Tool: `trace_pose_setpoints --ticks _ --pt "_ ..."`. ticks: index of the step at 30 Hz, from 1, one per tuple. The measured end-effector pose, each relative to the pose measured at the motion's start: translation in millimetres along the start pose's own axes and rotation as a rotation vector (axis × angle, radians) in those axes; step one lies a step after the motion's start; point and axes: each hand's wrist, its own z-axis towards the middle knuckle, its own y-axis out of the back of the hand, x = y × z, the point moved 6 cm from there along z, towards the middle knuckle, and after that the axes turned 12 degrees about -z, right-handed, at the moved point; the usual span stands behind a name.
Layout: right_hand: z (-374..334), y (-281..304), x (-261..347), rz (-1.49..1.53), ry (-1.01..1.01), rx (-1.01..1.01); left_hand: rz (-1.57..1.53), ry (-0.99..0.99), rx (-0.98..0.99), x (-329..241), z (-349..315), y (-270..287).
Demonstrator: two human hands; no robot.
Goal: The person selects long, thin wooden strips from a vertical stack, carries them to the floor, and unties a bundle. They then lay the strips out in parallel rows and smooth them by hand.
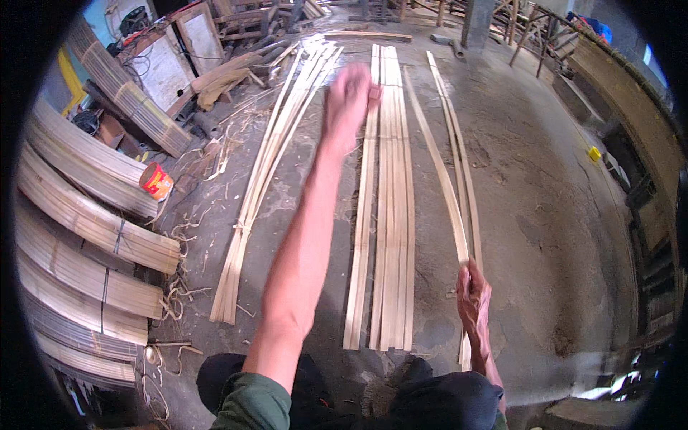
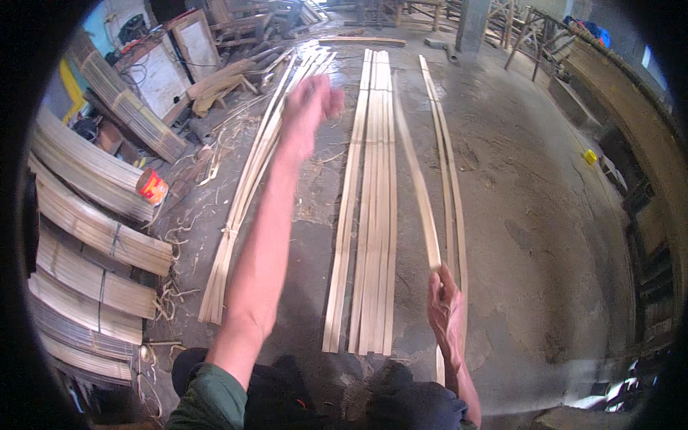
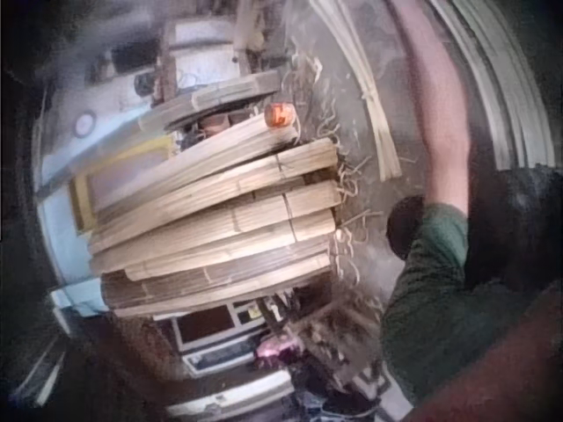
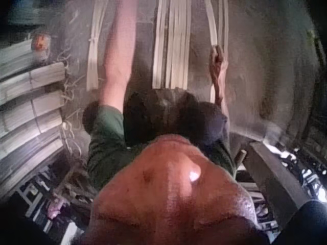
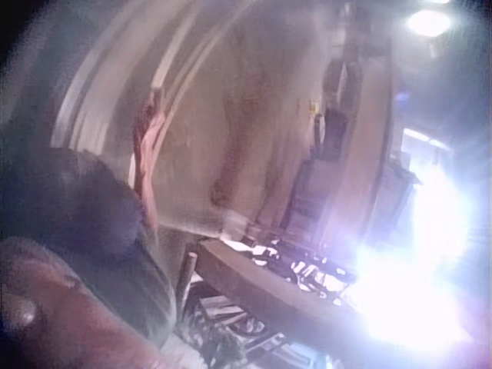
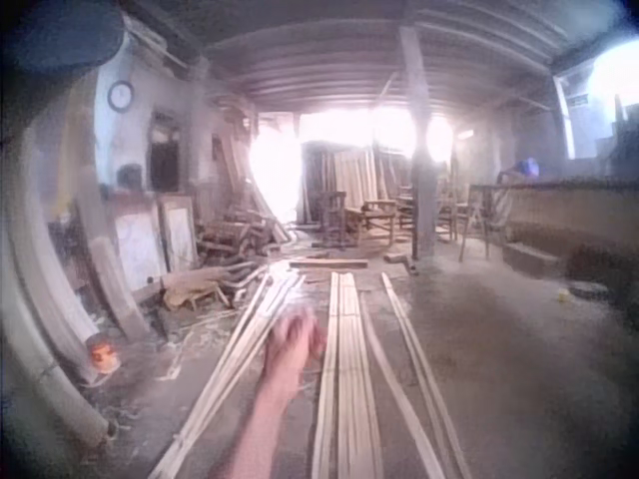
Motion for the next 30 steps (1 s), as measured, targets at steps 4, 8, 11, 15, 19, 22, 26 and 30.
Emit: trace_pose_setpoints --ticks 4,8,11,15,19,22,26,30 --pt "-15.3 44.2 105.5 0.178 0.179 0.013 -0.092 0.395 -0.091 127.7 -75.5 49.5" --pt "-29.1 86.8 103.5 0.250 0.152 -0.015 -0.351 0.484 -0.013 134.4 -98.4 28.1" --pt "-26.7 97.1 71.5 0.115 0.073 0.015 -0.509 0.346 -0.039 105.3 -73.5 40.8" --pt "-32.4 95.7 10.9 0.260 0.011 0.309 -0.565 0.259 -0.252 68.5 -49.4 91.8" --pt "-41.2 85.0 -58.2 0.281 -0.151 0.637 -0.578 0.261 -0.352 58.5 -50.8 142.9" --pt "-43.2 65.5 -94.3 0.120 -0.211 0.894 -0.849 0.104 -0.553 62.9 -59.2 190.5" --pt "-50.0 49.9 -144.9 0.111 -0.309 1.197 -0.869 0.256 -0.775 112.7 -84.5 254.4" --pt "-65.1 46.0 -174.3 0.083 -0.392 1.439 -0.968 0.335 -0.634 139.2 -110.0 262.6"
